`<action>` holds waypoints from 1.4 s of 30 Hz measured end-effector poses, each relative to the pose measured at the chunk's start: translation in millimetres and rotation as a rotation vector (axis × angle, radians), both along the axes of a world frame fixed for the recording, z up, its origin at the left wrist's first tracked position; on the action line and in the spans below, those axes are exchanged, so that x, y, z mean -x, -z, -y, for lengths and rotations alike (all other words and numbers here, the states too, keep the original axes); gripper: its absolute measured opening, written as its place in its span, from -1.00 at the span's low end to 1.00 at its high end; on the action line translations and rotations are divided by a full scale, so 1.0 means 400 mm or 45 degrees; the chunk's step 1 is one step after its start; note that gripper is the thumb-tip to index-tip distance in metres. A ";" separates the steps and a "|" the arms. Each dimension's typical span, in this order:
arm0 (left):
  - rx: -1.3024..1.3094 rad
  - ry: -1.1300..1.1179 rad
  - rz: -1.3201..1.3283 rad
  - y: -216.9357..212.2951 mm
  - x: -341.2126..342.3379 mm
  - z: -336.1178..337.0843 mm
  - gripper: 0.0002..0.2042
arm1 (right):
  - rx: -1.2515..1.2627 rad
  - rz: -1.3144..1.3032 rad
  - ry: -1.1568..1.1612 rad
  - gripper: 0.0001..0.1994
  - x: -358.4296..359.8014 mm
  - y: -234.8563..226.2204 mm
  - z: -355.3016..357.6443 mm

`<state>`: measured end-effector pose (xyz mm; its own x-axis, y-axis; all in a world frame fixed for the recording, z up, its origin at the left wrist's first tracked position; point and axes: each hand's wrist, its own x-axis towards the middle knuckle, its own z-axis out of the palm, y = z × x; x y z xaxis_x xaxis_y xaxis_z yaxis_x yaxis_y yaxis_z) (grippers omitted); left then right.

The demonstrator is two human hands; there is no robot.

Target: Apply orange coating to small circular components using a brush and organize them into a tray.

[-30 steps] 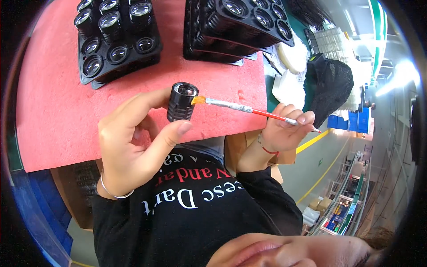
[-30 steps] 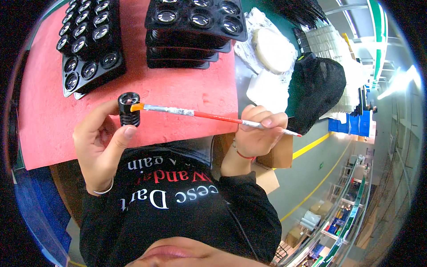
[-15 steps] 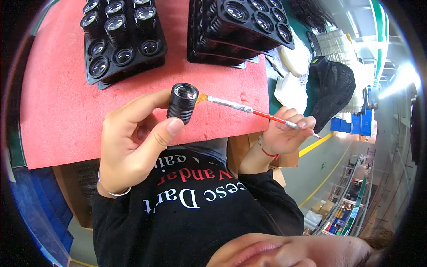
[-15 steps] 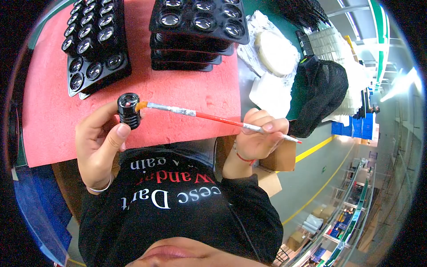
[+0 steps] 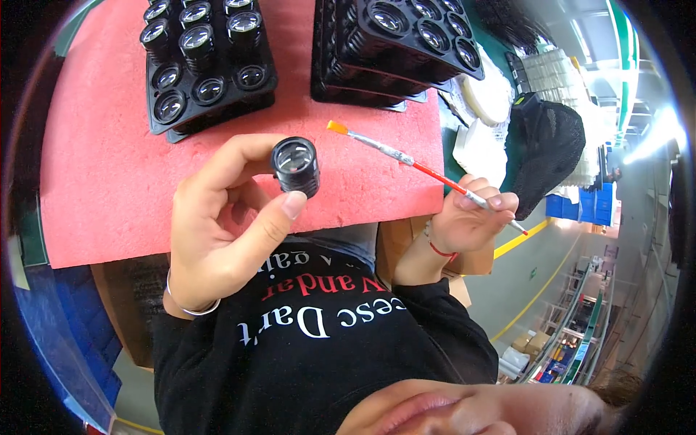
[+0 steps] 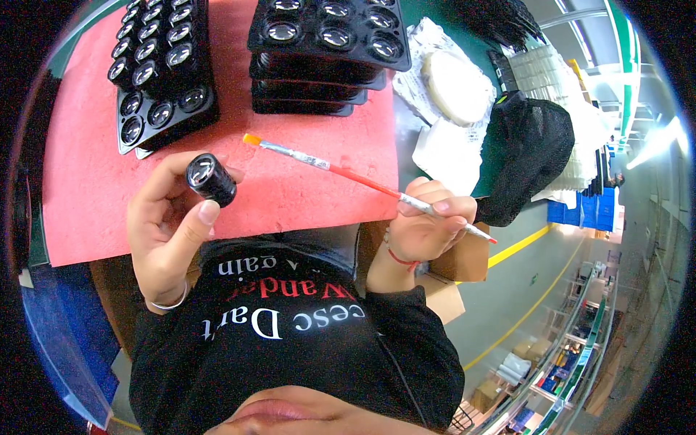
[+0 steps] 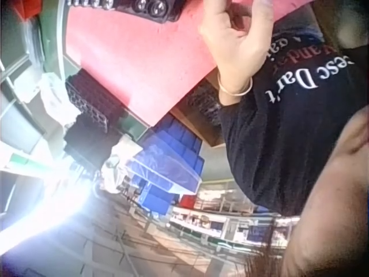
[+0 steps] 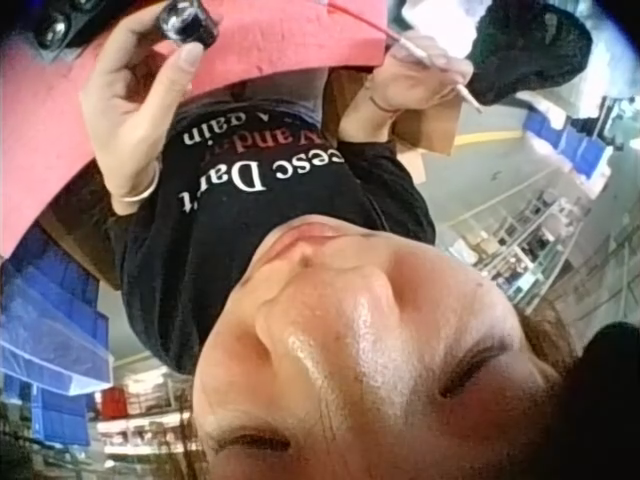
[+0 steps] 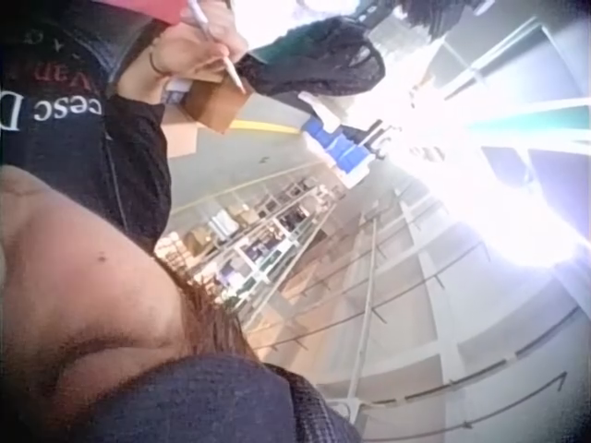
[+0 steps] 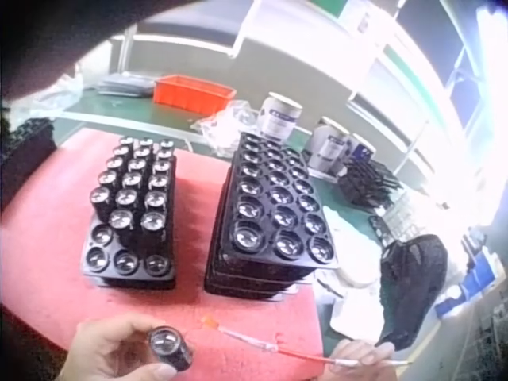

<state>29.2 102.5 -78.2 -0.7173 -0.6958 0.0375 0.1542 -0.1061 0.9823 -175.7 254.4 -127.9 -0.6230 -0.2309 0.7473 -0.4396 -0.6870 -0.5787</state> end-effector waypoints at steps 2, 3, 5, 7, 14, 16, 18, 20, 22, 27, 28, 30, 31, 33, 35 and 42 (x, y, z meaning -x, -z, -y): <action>0.051 0.073 0.039 -0.005 -0.009 0.011 -0.75 | 0.024 0.021 -0.014 -0.70 0.003 0.001 0.003; 0.099 0.148 0.078 -0.010 -0.018 0.021 -0.75 | 0.020 0.016 -0.001 -0.70 0.002 -0.002 0.004; 0.386 0.111 0.188 -0.021 -0.042 0.050 -0.71 | 0.013 0.020 0.026 -0.70 0.003 0.003 -0.003; 0.609 -0.114 0.242 -0.048 -0.059 0.068 -0.72 | 0.013 -0.022 0.077 -0.70 0.005 0.004 -0.001; 1.181 -0.394 0.705 -0.069 -0.087 0.206 -0.70 | -0.038 -0.006 0.005 -0.74 -0.012 -0.003 -0.006; 1.274 -0.427 0.717 -0.055 -0.078 0.242 -0.70 | -0.023 0.012 0.006 -0.74 -0.012 -0.002 -0.004; 1.287 -0.423 0.768 -0.070 -0.075 0.245 -0.72 | -0.005 0.031 0.001 -0.74 -0.012 -0.005 -0.003; 1.299 -0.402 0.803 -0.071 -0.064 0.251 -0.73 | -0.054 0.008 -0.012 -0.74 -0.007 -0.003 -0.008; 1.250 -0.414 0.741 -0.064 -0.053 0.254 -0.76 | -0.027 0.034 -0.026 -0.74 -0.008 -0.006 -0.006; 1.283 -0.435 0.821 -0.079 -0.052 0.246 -0.74 | 0.118 0.078 0.042 -0.71 0.003 0.001 -0.008; 1.346 -0.515 0.917 -0.087 -0.047 0.234 -0.72 | 0.093 0.052 0.067 -0.71 0.003 0.005 -0.009; 1.425 -0.676 1.141 -0.142 -0.033 0.197 -0.70 | 0.090 0.047 0.065 -0.71 0.005 0.001 -0.007; 1.498 -0.723 1.122 -0.159 -0.029 0.193 -0.69 | 0.047 0.041 0.024 -0.72 0.001 -0.002 -0.009; 1.512 -0.664 1.036 -0.215 0.008 0.164 -0.70 | 0.011 0.002 -0.048 -0.72 0.000 -0.007 -0.010; 1.788 -0.563 0.831 -0.238 0.063 0.168 -0.66 | -0.016 -0.072 -0.058 -0.71 0.002 -0.008 -0.014; 1.894 -0.192 1.276 -0.393 0.339 0.063 -0.28 | -0.018 -0.044 -0.207 -0.71 0.005 -0.010 -0.024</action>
<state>-106.3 77.1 78.8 -0.7979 -0.5421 0.2637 -0.5730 0.8179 -0.0524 -177.5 263.8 -123.8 -0.5506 -0.3373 0.7636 -0.3433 -0.7423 -0.5754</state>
